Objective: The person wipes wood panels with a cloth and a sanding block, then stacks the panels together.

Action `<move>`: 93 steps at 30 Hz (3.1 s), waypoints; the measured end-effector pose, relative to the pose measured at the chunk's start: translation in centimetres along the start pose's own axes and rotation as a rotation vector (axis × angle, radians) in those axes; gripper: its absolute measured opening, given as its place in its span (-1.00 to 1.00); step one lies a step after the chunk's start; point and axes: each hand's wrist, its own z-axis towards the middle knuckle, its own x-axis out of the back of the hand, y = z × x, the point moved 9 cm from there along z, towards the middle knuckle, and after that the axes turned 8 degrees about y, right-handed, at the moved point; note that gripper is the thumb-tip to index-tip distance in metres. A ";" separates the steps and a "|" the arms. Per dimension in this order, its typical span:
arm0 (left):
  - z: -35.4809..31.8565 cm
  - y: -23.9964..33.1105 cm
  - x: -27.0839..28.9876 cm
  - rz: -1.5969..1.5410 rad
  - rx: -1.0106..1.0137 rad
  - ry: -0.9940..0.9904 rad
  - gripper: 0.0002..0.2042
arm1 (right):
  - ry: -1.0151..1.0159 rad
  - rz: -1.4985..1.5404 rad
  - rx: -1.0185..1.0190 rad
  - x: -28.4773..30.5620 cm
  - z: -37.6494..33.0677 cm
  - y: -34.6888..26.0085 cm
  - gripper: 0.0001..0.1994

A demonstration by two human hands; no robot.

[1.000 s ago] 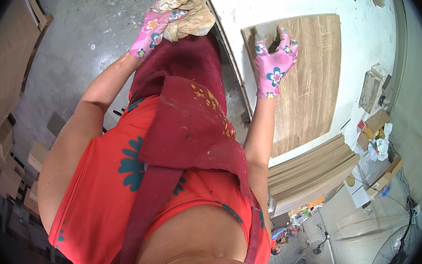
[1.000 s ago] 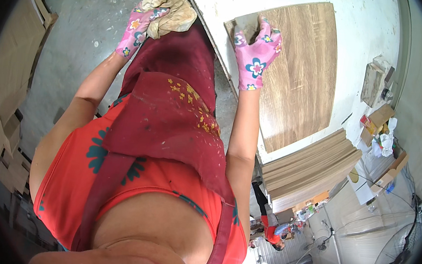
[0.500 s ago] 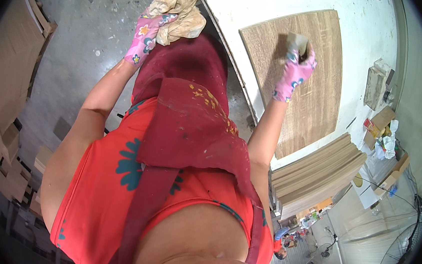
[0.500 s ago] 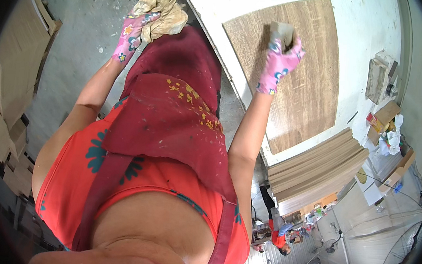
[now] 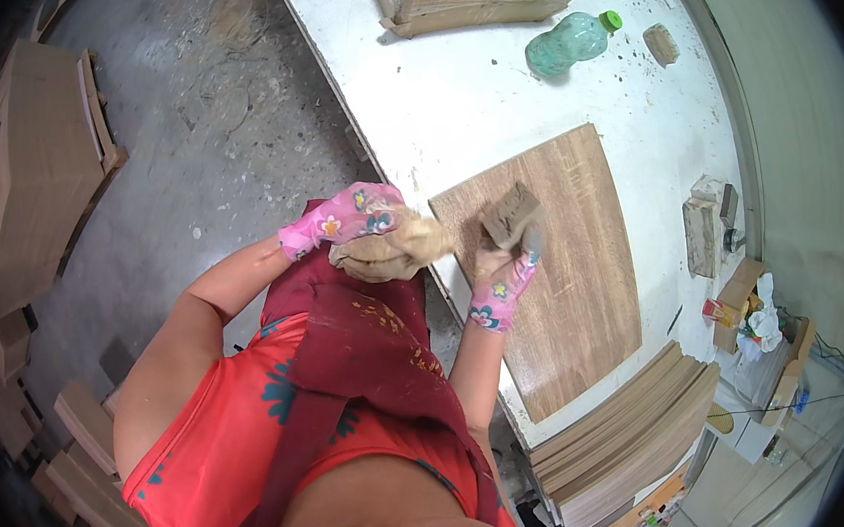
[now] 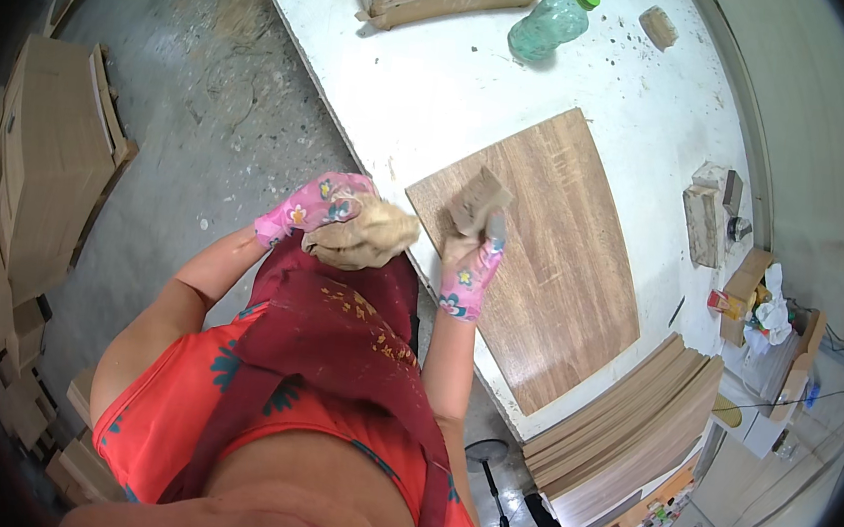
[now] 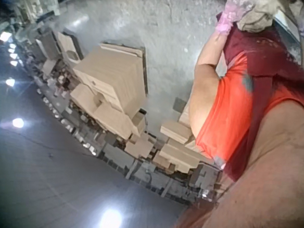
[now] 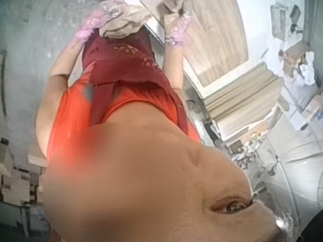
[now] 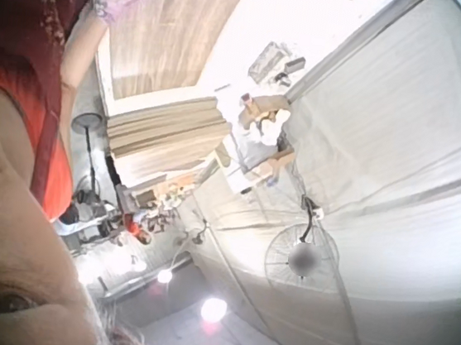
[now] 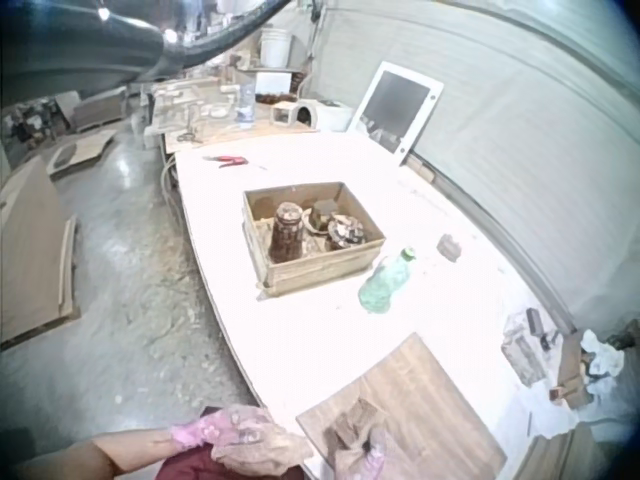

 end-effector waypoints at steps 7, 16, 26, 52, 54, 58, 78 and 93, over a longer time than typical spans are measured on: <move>1.3 6.2 -2.2 -0.034 -0.114 0.094 -0.46 | -0.151 -0.175 -0.010 -7.3 -3.2 4.6 -0.55; 2.9 7.6 2.0 -0.082 -0.108 0.117 -0.29 | -0.378 -0.564 0.029 -12.5 -3.5 7.8 -0.44; 11.9 7.6 11.2 0.499 -0.328 0.486 -0.33 | -0.453 -1.815 1.522 -35.3 13.6 -0.9 -0.65; 11.6 5.7 11.8 0.333 -0.477 0.421 -0.29 | -0.218 -1.054 0.212 -9.1 3.3 1.7 -0.72; 12.0 8.5 10.1 0.695 -0.536 0.493 -0.46 | -0.058 -0.764 0.084 -0.8 0.9 3.1 -0.72; 13.4 5.2 10.8 -0.091 -0.420 0.333 -0.43 | 0.181 -0.826 0.013 3.6 -3.5 4.1 -0.81; 14.3 1.6 12.6 -0.634 -0.287 0.251 -0.33 | 0.185 -1.271 0.189 4.2 -3.0 3.3 -0.87; 14.0 2.0 13.1 -0.449 -0.311 0.335 -0.31 | 0.124 -1.056 -0.056 5.1 -3.7 4.7 -0.84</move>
